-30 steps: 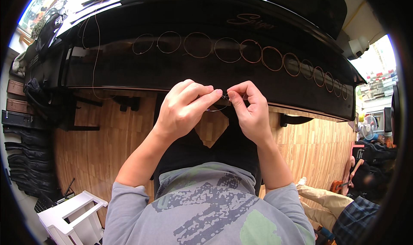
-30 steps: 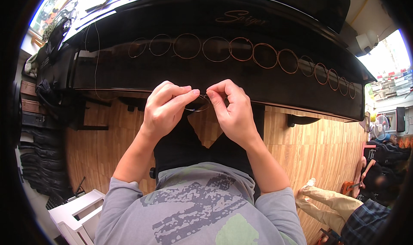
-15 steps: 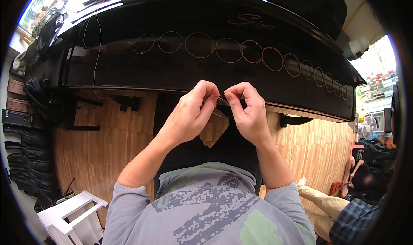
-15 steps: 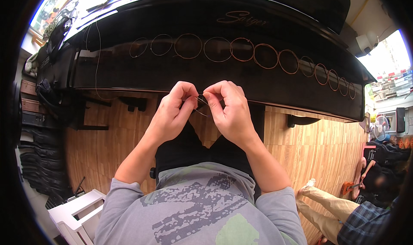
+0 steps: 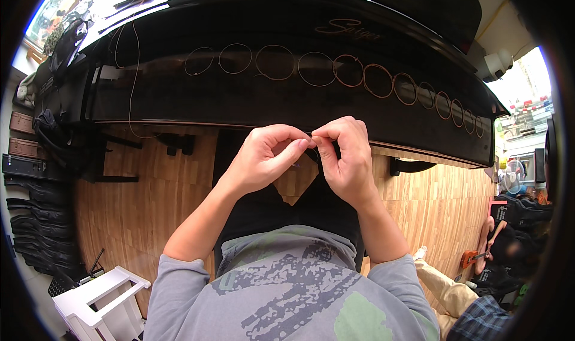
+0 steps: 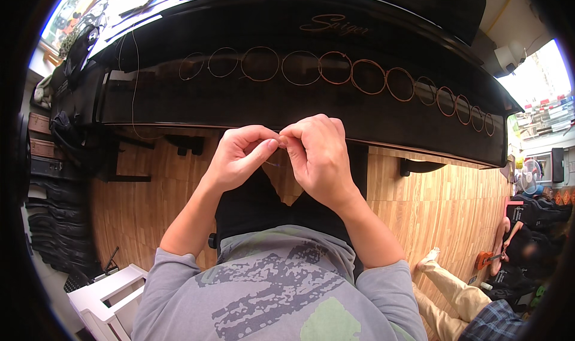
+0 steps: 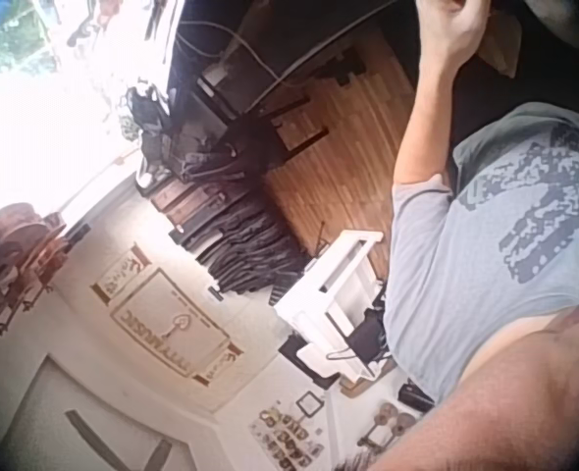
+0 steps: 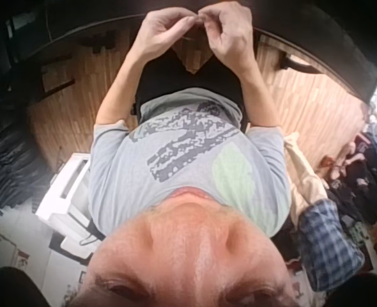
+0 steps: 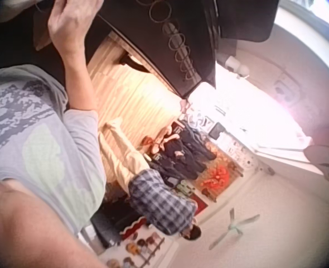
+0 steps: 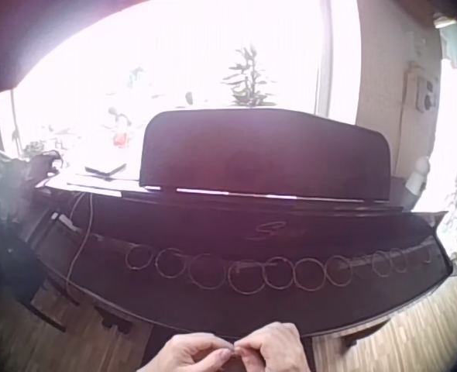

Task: The person shapes a copper wire into a circular loop by hand. They repeatedly bend, twist, and adjust the wire ends to form a closed ring, then place it on a piano lid alongside other completed wire rings.

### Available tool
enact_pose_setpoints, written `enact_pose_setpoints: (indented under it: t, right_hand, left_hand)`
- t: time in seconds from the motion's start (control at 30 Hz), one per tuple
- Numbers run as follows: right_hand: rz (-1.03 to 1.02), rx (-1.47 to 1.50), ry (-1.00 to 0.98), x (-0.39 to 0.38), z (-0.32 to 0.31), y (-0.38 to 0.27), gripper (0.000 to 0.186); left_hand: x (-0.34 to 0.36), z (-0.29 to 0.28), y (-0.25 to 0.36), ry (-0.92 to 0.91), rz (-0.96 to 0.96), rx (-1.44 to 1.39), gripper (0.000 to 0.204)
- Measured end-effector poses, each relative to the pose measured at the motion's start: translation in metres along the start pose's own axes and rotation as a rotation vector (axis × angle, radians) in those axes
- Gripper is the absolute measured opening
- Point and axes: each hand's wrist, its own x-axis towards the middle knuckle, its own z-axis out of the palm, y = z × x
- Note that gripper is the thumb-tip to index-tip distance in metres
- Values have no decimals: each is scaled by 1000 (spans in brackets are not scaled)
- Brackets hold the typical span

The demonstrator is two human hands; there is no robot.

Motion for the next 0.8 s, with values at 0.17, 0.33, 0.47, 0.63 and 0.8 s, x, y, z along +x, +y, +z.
enact_pose_setpoints:
  t: [0.17,0.33,0.47,0.63,0.8]
  right_hand:
    - [4,-36,-10,-1,0,-2,13]
    - [40,-35,-31,1,-2,0,11]
    - [80,-18,-53,0,-4,2,11]
    - [108,31,-82,-1,0,-2,9]
    - [271,330,-167,-4,2,-5,3]
  left_hand:
    - [0,-1,-6,-28,-66,-100,21]
    - [-4,1,-5,-11,2,-11,19]
    - [-5,-3,1,-17,-15,53,22]
    - [-6,-1,-2,23,73,20,28]
    - [-6,1,-11,22,140,-56,31]
